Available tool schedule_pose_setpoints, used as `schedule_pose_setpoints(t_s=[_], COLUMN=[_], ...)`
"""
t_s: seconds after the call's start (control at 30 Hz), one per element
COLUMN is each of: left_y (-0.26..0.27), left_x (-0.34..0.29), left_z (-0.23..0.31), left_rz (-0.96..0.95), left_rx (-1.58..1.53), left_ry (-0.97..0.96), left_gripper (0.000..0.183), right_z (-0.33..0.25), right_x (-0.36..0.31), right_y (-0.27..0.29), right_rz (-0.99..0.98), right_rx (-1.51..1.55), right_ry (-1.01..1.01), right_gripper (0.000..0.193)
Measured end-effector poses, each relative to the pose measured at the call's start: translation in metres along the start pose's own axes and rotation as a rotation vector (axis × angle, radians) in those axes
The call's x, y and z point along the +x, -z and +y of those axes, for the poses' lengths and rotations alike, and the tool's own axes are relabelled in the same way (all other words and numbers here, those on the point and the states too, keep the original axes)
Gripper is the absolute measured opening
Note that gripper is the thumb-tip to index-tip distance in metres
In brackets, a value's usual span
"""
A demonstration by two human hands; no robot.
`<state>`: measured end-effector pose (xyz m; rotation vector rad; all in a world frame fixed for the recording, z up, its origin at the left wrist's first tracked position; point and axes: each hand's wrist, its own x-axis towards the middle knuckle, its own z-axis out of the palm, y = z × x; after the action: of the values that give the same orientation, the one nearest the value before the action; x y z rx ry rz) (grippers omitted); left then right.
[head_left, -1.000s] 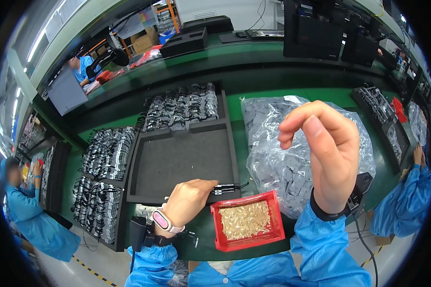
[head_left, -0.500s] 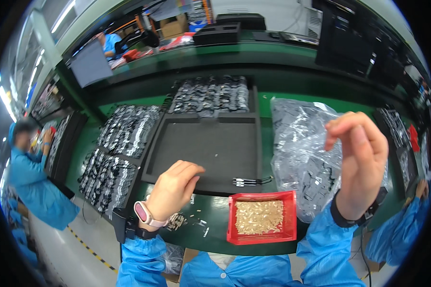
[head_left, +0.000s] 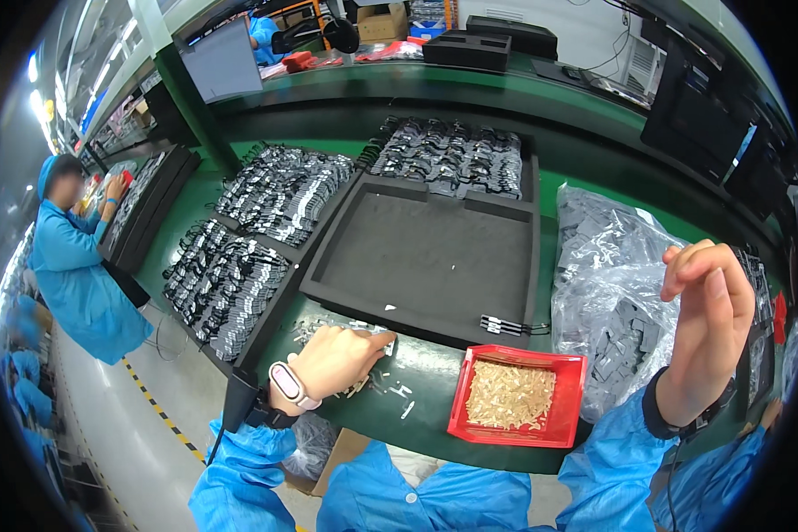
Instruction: Assembling small plastic parts and ribbon cables for an electronic sensor housing.
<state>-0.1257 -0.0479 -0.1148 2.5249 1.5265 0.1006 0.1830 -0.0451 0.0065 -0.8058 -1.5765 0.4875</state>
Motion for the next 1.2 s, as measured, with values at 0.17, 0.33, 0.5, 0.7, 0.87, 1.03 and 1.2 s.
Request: schedule_pose_setpoints(t_s=[0.17, 0.33, 0.5, 0.7, 0.87, 1.03, 1.2], left_y=[0.002, -0.011, -0.018, -0.017, -0.016, -0.010, -0.019], left_x=[-0.012, -0.012, -0.006, -0.003, -0.007, -0.009, -0.010], left_z=[-0.015, -0.004, -0.006, -0.003, -0.004, -0.009, -0.002], left_rz=[0.086, 0.033, -0.033, 0.053, 0.170, 0.135, 0.131], left_rx=[-0.149, -0.208, -0.184, -0.040, -0.123, -0.063, -0.017], left_ry=[-0.162, -0.184, -0.148, -0.256, -0.201, -0.170, -0.207], left_gripper=[0.031, 0.027, 0.014, 0.012, 0.016, 0.018, 0.012], right_z=[0.003, 0.001, 0.001, 0.001, 0.002, 0.000, 0.000], right_x=[-0.001, -0.001, -0.002, -0.001, -0.002, -0.003, -0.002], right_y=[0.001, -0.002, -0.004, -0.006, -0.004, -0.006, -0.007], right_rz=[-0.036, -0.068, -0.070, -0.077, -0.094, -0.071, -0.106], right_rx=[-0.007, -0.012, -0.029, -0.046, -0.062, -0.052, -0.062], right_ry=[-0.012, -0.008, 0.000, 0.008, 0.014, 0.016, 0.008], right_gripper=[0.023, 0.023, 0.023, 0.024, 0.025, 0.024, 0.024])
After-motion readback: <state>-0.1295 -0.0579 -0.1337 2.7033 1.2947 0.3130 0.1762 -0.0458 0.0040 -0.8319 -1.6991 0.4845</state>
